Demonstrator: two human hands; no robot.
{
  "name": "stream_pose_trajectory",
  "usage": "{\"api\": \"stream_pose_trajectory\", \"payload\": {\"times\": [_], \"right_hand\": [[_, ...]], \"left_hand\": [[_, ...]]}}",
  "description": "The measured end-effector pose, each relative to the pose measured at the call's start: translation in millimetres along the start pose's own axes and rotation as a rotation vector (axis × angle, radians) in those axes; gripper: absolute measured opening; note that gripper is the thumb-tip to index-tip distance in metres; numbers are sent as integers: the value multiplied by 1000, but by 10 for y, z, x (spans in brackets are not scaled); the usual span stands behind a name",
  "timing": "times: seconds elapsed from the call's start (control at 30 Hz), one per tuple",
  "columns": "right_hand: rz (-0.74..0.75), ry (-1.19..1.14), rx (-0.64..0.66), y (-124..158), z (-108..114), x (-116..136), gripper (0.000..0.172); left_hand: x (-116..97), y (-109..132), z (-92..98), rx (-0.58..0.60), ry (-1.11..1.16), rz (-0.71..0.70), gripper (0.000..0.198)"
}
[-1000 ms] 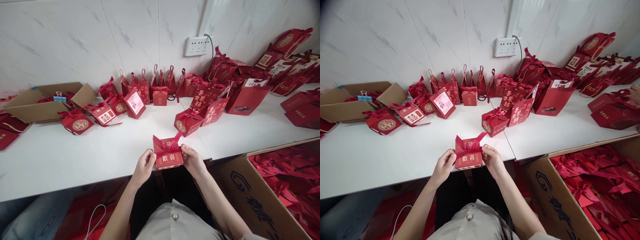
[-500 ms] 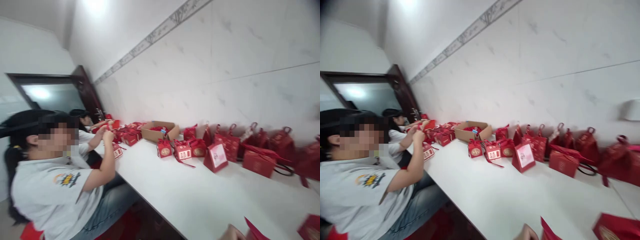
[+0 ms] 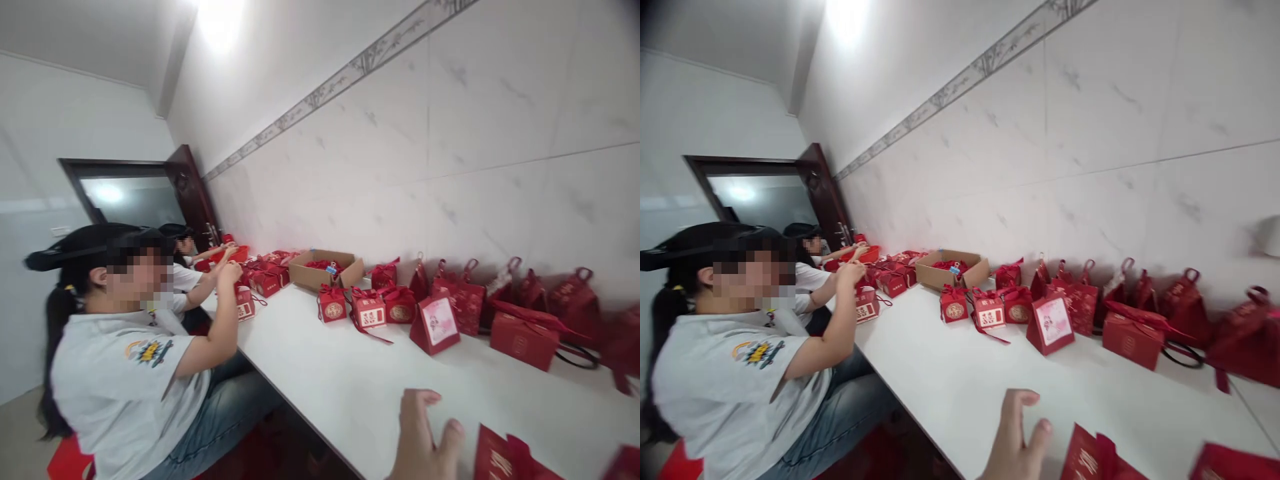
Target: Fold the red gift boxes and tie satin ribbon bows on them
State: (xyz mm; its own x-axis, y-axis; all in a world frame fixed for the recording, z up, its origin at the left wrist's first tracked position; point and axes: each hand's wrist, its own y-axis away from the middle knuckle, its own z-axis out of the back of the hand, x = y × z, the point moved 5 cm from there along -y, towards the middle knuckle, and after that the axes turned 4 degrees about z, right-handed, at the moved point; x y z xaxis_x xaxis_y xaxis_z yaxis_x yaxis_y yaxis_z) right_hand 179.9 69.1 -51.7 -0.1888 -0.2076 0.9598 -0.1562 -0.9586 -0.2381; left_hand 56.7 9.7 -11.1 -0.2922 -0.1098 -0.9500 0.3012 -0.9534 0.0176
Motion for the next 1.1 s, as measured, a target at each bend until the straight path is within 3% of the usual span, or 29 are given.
{"api": "stream_pose_trajectory", "payload": {"times": [0.1,0.2,0.23,0.3,0.37,0.47,0.6,0.67,0.77,0.83,0.97,1.03,1.1], "right_hand": [[-81,61,-45,255,802,-164,26],[-182,137,-45,614,1355,-145,31],[-169,90,73,665,1370,-98,29],[-57,-11,82,642,1380,14,31],[42,-66,115,545,1291,66,42],[102,-132,210,465,1126,108,54],[78,2,151,605,1138,208,50],[52,76,160,745,1196,266,46],[-15,55,257,931,1305,338,34],[19,88,178,967,1452,441,35],[416,391,-231,901,1677,915,72],[602,499,-244,825,1572,1140,81],[688,522,-105,714,1387,1260,69]], "left_hand": [[-19,174,68,15,-5,-8,37],[-103,304,38,199,-33,-35,47],[-130,319,-3,290,-47,-42,51],[-178,309,-87,436,-44,-63,52],[-220,254,-149,505,-39,-89,52],[-256,145,-234,646,-58,-103,51],[-236,-19,-267,778,-33,-60,51],[-197,-92,-244,740,-16,-38,47],[-137,-154,-169,568,-31,-40,42],[-122,-150,-112,459,-34,-59,39],[-127,-71,-5,323,-98,-53,33],[-143,-10,53,270,-168,-41,31],[-176,67,94,262,-219,-53,30]]}}
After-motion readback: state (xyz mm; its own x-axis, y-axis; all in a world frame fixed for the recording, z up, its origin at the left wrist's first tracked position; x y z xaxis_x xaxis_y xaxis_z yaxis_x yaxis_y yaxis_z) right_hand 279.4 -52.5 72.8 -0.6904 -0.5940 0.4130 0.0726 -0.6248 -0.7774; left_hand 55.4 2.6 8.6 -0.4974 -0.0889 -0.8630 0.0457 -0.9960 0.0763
